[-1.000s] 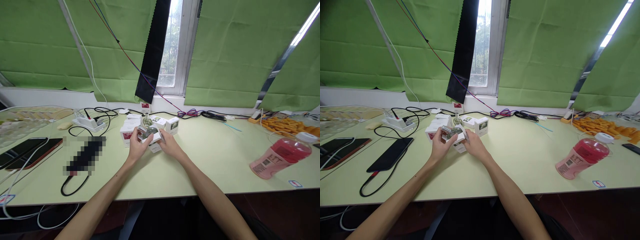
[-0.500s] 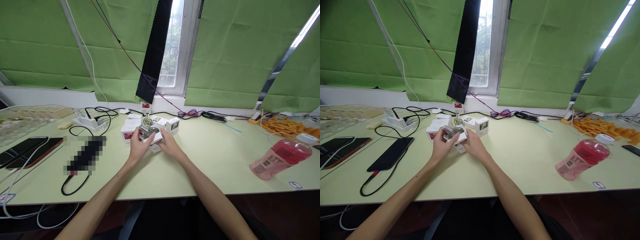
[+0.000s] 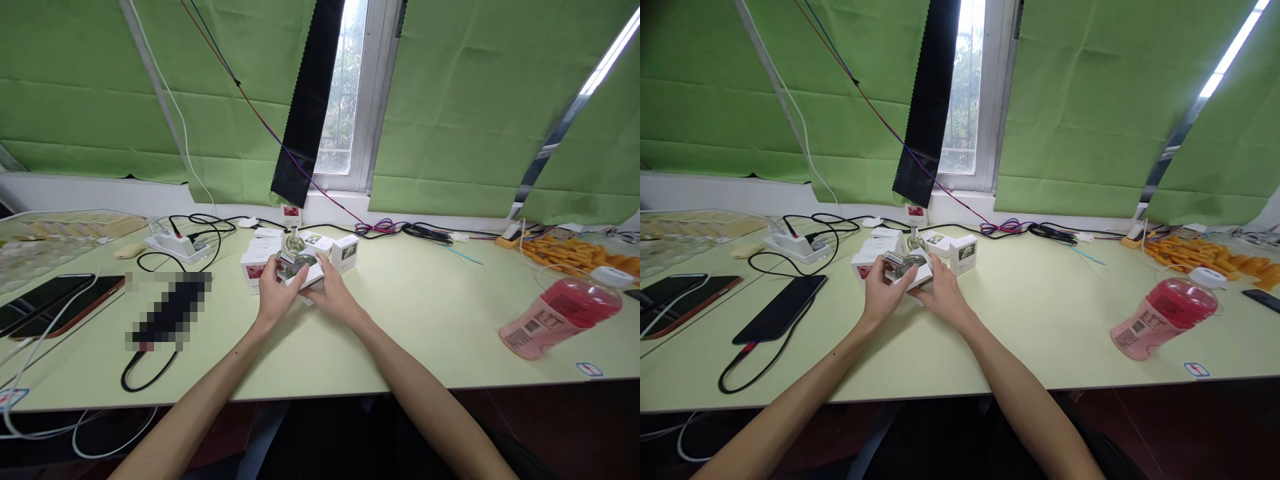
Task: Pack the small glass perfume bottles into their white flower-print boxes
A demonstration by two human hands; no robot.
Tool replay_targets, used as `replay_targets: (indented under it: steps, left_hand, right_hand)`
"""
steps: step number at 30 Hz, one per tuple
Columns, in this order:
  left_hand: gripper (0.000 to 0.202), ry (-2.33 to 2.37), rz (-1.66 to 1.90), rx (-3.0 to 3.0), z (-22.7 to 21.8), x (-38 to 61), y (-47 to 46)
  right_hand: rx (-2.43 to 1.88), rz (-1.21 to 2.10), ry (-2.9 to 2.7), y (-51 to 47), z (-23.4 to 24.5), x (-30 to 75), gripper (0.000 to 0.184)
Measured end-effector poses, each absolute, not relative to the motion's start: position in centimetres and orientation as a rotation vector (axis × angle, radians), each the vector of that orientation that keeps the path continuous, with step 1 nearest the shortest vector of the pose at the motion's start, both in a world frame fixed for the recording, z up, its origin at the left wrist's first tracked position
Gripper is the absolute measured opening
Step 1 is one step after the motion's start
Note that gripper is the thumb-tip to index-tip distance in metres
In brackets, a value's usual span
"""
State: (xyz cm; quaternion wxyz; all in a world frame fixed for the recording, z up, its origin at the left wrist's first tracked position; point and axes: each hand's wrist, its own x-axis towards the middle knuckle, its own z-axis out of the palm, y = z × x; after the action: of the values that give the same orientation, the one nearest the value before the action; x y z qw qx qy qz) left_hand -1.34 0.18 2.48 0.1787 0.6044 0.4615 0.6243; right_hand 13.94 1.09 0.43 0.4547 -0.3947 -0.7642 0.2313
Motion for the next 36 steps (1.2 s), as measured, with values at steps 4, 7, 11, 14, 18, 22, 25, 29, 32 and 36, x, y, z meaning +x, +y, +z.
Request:
replay_targets:
  steps: [4,7,11,14,18,22,25,29,32,36]
  left_hand:
    - [0.031,1.347,1.784,1.711,2.5,-1.3,0.1]
    - [0.031,1.372,1.794,1.711,2.5,-1.3,0.1]
    - [0.032,1.366,1.802,1.703,2.4,-1.3,0.1]
    - [0.032,1.356,1.813,1.704,2.4,-1.2,0.1]
    - [0.03,1.344,1.818,1.708,2.3,-1.3,0.1]
    - [0.026,1.317,1.837,1.699,2.2,-1.4,0.2]
    - [0.023,1.291,1.853,1.698,2.0,-1.4,0.3]
    - [0.023,1.278,1.871,1.714,1.9,-1.5,0.6]
    - [0.024,1.279,1.887,1.706,1.9,-1.5,0.7]
    - [0.026,1.26,1.883,1.707,2.0,-1.5,0.8]
  right_hand:
    - [-0.986,0.57,-1.884,1.2,0.2,13.8,0.092]
    - [-1.009,0.567,-1.877,1.2,-0.1,13.6,0.096]
    - [-1.02,0.555,-1.876,1.2,-0.2,13.4,0.097]
    - [-1.025,0.553,-1.882,1.3,-0.2,13.4,0.097]
    - [-1.019,0.566,-1.89,1.2,0.2,13.6,0.091]
    - [-0.993,0.603,-1.892,1.1,0.7,14.0,0.077]
    - [-0.981,0.64,-1.89,1.1,1.1,14.2,0.07]
    - [-0.982,0.676,-1.884,1.1,1.2,14.4,0.065]
    - [-0.981,0.698,-1.885,1.2,1.2,14.5,0.06]
    - [-0.978,0.709,-1.889,1.3,1.2,14.5,0.058]
